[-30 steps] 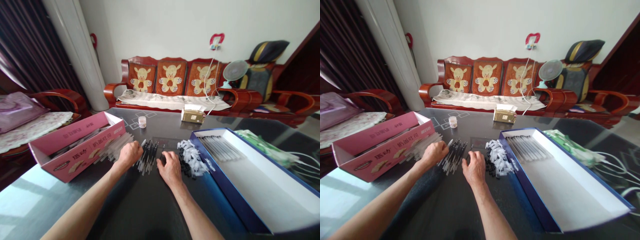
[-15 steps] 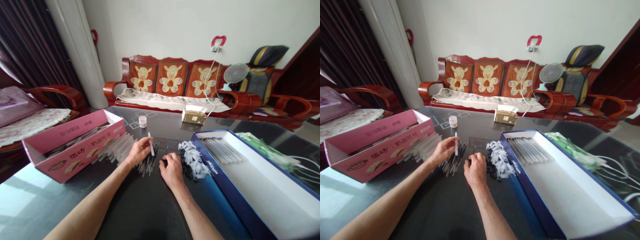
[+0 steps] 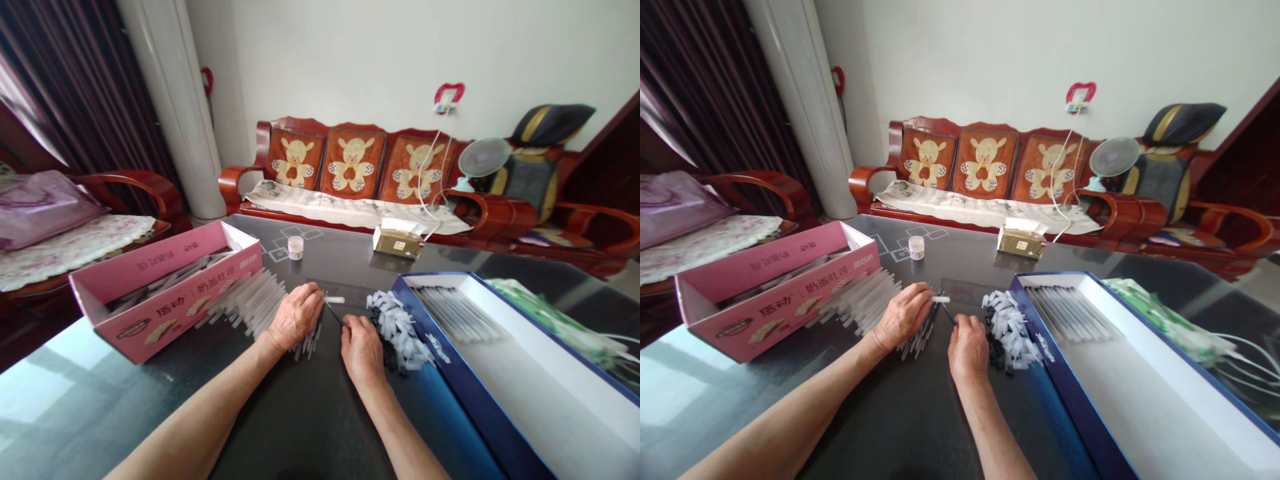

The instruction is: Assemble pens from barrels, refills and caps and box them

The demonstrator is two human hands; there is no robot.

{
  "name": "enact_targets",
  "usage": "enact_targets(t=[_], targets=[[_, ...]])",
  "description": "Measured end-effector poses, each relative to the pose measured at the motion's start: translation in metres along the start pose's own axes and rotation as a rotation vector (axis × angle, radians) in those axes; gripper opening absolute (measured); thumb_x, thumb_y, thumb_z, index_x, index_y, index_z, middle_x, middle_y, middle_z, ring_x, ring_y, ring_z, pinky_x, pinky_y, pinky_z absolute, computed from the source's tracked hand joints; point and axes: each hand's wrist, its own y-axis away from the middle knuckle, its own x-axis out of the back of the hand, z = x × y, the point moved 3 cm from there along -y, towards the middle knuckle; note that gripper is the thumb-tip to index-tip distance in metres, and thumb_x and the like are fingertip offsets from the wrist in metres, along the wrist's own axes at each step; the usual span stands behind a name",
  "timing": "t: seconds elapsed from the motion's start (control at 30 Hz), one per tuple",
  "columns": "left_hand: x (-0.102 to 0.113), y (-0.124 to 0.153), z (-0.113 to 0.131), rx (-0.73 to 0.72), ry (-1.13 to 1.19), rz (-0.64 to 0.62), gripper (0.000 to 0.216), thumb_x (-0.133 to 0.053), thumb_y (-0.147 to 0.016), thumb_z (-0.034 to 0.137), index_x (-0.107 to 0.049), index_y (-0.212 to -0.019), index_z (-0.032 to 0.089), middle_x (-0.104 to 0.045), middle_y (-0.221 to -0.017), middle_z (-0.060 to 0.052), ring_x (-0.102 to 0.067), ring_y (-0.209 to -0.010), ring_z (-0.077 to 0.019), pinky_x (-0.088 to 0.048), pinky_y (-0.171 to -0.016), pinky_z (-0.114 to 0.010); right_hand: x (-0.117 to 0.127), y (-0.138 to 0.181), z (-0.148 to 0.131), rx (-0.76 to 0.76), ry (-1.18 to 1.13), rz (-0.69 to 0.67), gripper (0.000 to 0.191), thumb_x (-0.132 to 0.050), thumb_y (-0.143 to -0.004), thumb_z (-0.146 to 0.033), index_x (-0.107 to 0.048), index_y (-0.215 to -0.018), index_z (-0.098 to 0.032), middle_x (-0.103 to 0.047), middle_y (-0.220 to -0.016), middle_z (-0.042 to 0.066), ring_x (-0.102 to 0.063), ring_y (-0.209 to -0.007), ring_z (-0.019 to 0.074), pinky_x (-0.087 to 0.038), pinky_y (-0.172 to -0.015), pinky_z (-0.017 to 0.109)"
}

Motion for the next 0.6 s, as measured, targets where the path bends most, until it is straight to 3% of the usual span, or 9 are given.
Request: enact_targets(t=[0.1, 0.2, 0.33, 0.47, 0.6], targets=[[-0.005, 0.003, -0.004, 0.037, 0.019, -0.015, 0.035, -0.031, -0.094, 0.015, -0.049, -0.124, 0.015, -0.061, -0.100, -0.010, -0.058, -0.094, -0.0167, -0.050, -0.087, -0.030, 0.001, 0.000, 0.000, -0.001, 0.010, 0.013, 0.023, -0.046, -0.080, -0.007, -0.063, -0.090, -0.019, -0.058, -0.083, 0.009, -0.056, -0.078, 0.0223, -0.044, -0.069, 0.032], [-0.008, 0.005, -0.008, 0.075, 0.011, -0.015, 0.043, -0.029, -0.091, 0.011, -0.039, -0.133, 0.012, -0.062, -0.094, -0.009, -0.057, -0.090, -0.0167, -0.050, -0.086, -0.030, 0.003, -0.002, 0.002, -0.041, -0.152, 0.101, 0.026, -0.042, -0.079, -0.007, -0.061, -0.092, -0.018, -0.057, -0.088, 0.010, -0.057, -0.081, 0.0217, -0.047, -0.073, 0.034], [-0.007, 0.005, -0.009, 0.132, -0.013, -0.051, 0.041, -0.031, -0.089, 0.011, -0.045, -0.128, 0.013, -0.062, -0.096, -0.009, -0.056, -0.090, -0.0170, -0.048, -0.086, -0.029, 0.005, -0.006, 0.008, -0.130, -0.469, 0.223, 0.026, -0.042, -0.074, -0.012, -0.063, -0.088, -0.018, -0.063, -0.091, 0.009, -0.059, -0.087, 0.0216, -0.048, -0.081, 0.037], [-0.004, 0.003, -0.008, 0.218, -0.124, -0.095, 0.031, -0.034, -0.094, 0.024, -0.057, -0.115, 0.018, -0.062, -0.090, -0.007, -0.057, -0.087, -0.0179, -0.045, -0.082, -0.028, -0.005, -0.005, 0.010, -0.484, -0.924, 0.092, 0.026, -0.050, -0.071, -0.021, -0.067, -0.090, -0.019, -0.065, -0.073, 0.001, -0.059, -0.070, 0.0171, -0.049, -0.069, 0.032], [-0.006, 0.001, -0.009, 0.296, -0.193, -0.166, 0.038, -0.034, -0.096, 0.038, -0.052, -0.128, 0.026, -0.063, -0.084, -0.004, -0.059, -0.082, -0.0163, -0.044, -0.070, -0.023, -0.012, -0.004, 0.005, -0.755, -1.445, 0.040, 0.020, -0.062, -0.063, -0.021, -0.065, -0.082, -0.020, -0.067, -0.080, 0.001, -0.058, -0.064, 0.0111, -0.050, -0.067, 0.028]])
